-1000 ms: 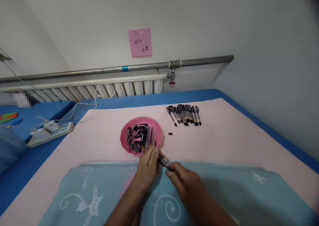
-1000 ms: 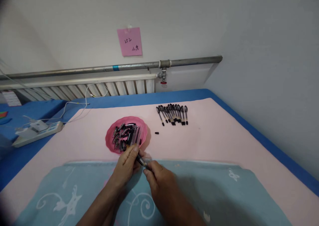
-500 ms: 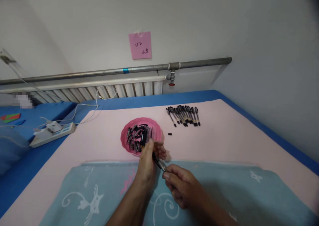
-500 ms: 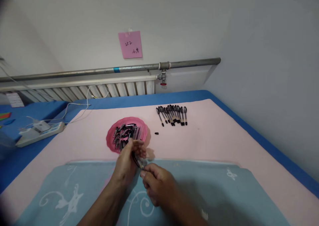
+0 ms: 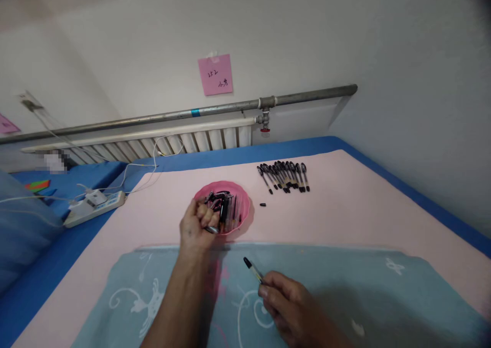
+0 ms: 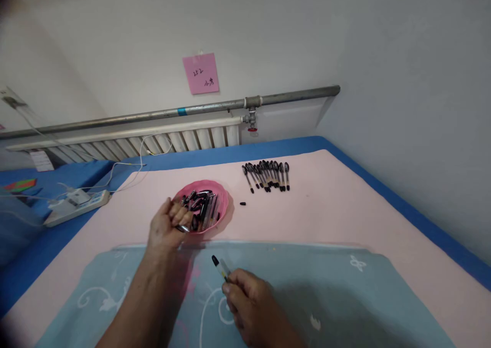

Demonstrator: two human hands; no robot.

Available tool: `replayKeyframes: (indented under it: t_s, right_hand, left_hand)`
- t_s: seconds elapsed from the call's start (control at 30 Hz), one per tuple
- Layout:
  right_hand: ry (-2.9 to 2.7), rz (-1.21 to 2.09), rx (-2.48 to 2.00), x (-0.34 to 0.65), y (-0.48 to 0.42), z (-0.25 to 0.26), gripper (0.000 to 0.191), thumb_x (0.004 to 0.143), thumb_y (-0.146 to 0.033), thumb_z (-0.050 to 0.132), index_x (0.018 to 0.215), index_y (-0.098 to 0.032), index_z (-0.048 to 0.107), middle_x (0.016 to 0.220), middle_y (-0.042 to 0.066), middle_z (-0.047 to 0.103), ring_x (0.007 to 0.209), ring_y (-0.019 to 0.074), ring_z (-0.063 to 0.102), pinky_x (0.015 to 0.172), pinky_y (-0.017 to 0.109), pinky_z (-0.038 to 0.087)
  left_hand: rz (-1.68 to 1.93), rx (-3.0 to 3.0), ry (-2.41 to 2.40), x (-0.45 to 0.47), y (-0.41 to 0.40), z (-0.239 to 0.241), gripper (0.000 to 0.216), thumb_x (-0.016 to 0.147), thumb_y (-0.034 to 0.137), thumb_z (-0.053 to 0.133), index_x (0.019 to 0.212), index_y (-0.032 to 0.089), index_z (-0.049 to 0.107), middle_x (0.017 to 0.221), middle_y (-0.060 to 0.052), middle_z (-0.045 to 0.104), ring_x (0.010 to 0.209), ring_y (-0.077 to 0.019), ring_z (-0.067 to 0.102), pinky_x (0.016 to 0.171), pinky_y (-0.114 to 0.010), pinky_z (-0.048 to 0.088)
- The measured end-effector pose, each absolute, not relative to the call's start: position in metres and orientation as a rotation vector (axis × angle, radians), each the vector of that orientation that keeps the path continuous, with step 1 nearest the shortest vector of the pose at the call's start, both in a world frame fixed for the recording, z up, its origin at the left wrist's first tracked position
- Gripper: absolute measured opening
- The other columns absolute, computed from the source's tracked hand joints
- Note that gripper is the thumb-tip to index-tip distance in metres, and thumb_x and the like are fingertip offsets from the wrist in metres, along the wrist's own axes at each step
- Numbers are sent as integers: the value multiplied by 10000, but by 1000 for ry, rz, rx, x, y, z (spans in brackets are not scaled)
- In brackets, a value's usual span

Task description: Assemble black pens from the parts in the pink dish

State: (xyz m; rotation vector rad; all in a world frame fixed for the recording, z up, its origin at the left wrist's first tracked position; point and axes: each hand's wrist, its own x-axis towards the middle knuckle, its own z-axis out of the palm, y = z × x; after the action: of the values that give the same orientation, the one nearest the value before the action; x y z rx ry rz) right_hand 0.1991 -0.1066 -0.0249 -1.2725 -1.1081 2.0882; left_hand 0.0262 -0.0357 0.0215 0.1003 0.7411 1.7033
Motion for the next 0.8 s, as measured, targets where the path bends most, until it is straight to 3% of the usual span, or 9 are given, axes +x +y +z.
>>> replayKeyframes:
  t_s: [0.3,0.5,0.63,0.73,0.8]
  right_hand:
    - [-986,2124,-1244,208,-100,-15,283,708,-412,596,651,-207,409,504,-106,385,317,-4,193,296,153,108]
    - [-957,2090,-1205,212,-87,2,297,701,-435,610,683,-204,424,544,-95,405,337,-6,203,309,141,95]
    - [-1087,1957,-1141,208,-49,32,239,727,-365,588,678,-203,420,533,-106,377,351,-5,182,331,132,85]
    - [-1156,1812,-1093,198,-17,41,209,667,-287,605,664,-210,411,468,-133,288,344,6,162,331,142,83]
    - [-1233,1700,-1070,190,-3,37,173,645,-281,610,702,-210,463,451,-131,318,332,16,192,324,157,89]
  left_hand:
    - [1568,125,622,25,-43,21,369,906,358,364,718,114,567,442,95,248,343,-33,236,388,-180,229]
    - [1488,98,547,34,-39,21,361,882,393,410,749,101,574,531,51,367,439,-56,333,454,-199,335]
    - [1495,152,514,43,-22,27,335,859,403,449,761,109,575,615,7,456,473,-65,367,474,-202,360]
    - [1539,119,518,53,-7,32,331,851,406,455,752,113,574,625,-10,478,483,-79,405,474,-204,369]
    - [1576,76,524,60,1,36,344,850,412,449,754,109,580,626,-24,496,496,-93,438,483,-217,390]
